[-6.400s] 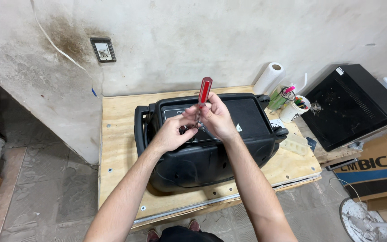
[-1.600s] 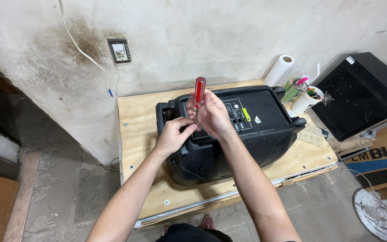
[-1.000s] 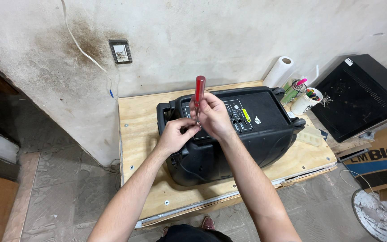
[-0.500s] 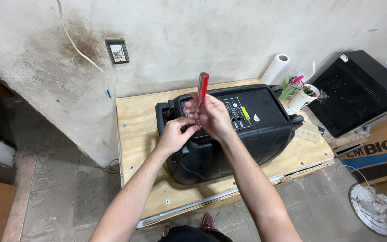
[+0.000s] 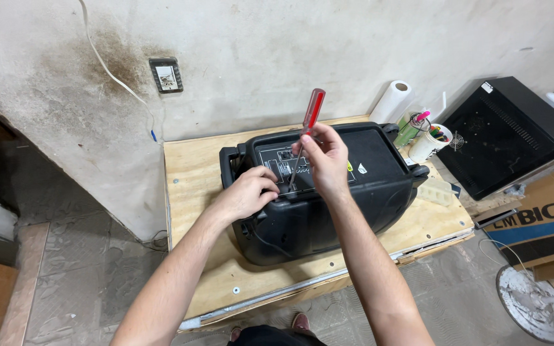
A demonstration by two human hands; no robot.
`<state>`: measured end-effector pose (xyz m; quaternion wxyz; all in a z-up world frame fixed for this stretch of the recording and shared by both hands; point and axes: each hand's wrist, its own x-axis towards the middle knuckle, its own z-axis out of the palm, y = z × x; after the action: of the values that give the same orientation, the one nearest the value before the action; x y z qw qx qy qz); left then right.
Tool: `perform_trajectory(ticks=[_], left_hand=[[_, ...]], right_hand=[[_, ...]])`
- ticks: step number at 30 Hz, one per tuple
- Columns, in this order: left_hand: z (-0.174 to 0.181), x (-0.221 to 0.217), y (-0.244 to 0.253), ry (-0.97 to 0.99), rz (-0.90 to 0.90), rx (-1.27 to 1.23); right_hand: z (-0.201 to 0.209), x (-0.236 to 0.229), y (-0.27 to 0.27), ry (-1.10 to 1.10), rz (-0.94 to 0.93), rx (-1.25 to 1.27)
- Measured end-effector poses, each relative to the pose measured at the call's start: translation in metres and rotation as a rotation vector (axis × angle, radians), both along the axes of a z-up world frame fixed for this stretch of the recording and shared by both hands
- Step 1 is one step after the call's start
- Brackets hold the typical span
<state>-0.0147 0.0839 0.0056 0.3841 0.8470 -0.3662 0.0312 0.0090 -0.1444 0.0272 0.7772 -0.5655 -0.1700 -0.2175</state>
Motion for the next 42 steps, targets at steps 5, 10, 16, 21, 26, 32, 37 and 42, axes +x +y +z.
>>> perform_trajectory(ticks=[5,10,16,21,26,32,37,42], left_hand=[[-0.012,0.009,-0.012,-0.053,0.044,0.236],[-0.052,0.037,-0.026,-0.165,0.092,0.437],[-0.063,0.032,-0.027,-0.166,0.128,0.432],[-0.065,0.027,-0.029,-0.294,0.18,0.471],[-0.059,0.017,-0.029,-0.405,0.227,0.509],[-0.032,-0.003,-0.038,-0.35,0.284,0.524],[-0.029,-0.009,-0.049,-0.306,0.348,0.558],[-0.037,0.002,-0.049,-0.257,0.342,0.585]], right_hand=[[0.002,0.009,-0.035,-0.038,-0.037,0.017],[0.003,0.013,-0.072,-0.001,-0.041,0.046],[0.0,0.022,-0.112,0.118,0.015,0.12],[-0.003,0.031,-0.137,0.173,-0.051,-0.059],[-0.015,0.048,-0.158,0.197,-0.137,-0.444],[-0.016,0.065,-0.185,0.328,-0.406,-1.175],[-0.011,0.059,-0.188,0.46,-0.456,-1.302],[-0.009,0.054,-0.189,0.441,-0.449,-1.346]])
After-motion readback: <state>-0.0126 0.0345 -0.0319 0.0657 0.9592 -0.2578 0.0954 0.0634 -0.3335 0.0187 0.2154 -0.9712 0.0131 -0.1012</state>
